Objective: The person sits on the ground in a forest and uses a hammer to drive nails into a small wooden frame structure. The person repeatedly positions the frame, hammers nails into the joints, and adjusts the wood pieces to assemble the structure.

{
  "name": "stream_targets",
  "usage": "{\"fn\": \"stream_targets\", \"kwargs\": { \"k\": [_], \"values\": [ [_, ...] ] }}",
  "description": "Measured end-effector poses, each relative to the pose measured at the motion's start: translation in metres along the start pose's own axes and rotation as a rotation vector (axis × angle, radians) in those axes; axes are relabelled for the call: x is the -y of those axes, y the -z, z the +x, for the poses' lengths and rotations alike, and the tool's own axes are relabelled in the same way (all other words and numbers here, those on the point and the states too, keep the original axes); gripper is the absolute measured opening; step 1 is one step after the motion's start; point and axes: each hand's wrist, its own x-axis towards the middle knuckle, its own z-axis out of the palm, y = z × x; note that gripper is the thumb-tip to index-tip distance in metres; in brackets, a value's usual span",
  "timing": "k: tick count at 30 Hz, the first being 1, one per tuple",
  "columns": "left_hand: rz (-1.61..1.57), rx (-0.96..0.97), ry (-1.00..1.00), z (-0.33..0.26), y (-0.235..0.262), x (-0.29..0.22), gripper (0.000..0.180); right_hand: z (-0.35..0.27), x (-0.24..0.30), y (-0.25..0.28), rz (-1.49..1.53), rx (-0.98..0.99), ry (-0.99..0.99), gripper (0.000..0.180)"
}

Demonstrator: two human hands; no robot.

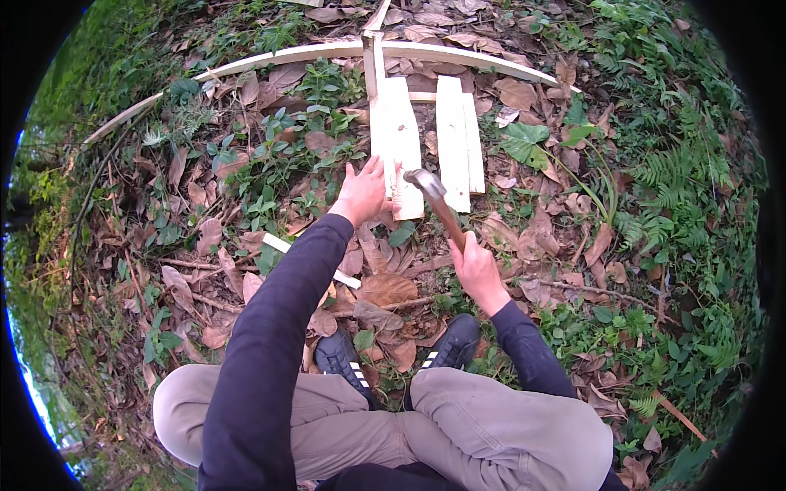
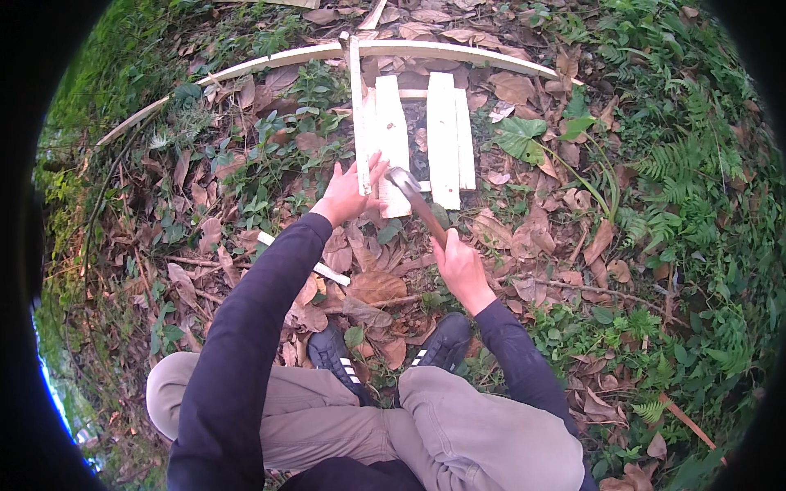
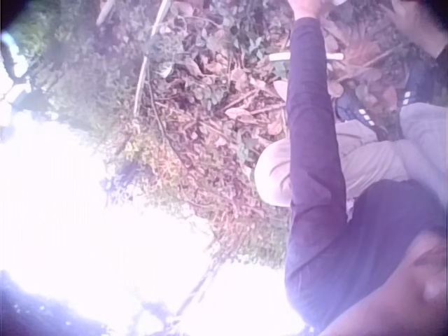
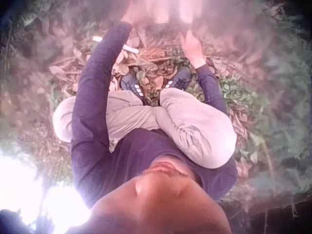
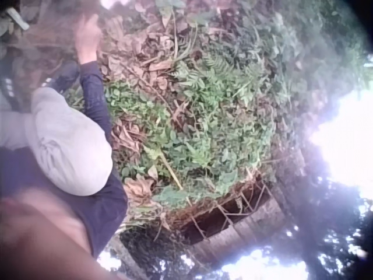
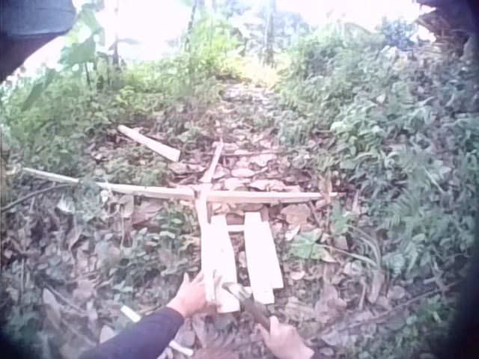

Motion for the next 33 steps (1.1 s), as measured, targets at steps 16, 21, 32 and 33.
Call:
{"fn": "stream_targets", "kwargs": {
  "k": [16,21,32,33],
  "values": [
    [-0.53,-0.489,0.172,-0.018,-0.022,-0.019,0.083,0.057,0.005,-0.038,0.462,-0.243,-0.131,0.04],
    [-0.728,-0.742,0.576,-0.037,-0.055,-0.083,0.048,0.091,0.009,-0.048,0.775,0.031,-0.463,0.062],
    [-0.938,-0.535,0.86,-0.018,-0.069,-0.09,0.051,0.093,0.01,-0.051,0.766,0.035,-0.466,0.061],
    [-0.97,-0.479,0.869,-0.016,-0.068,-0.087,0.054,0.092,0.01,-0.051,0.756,0.034,-0.455,0.063]
  ]
}}
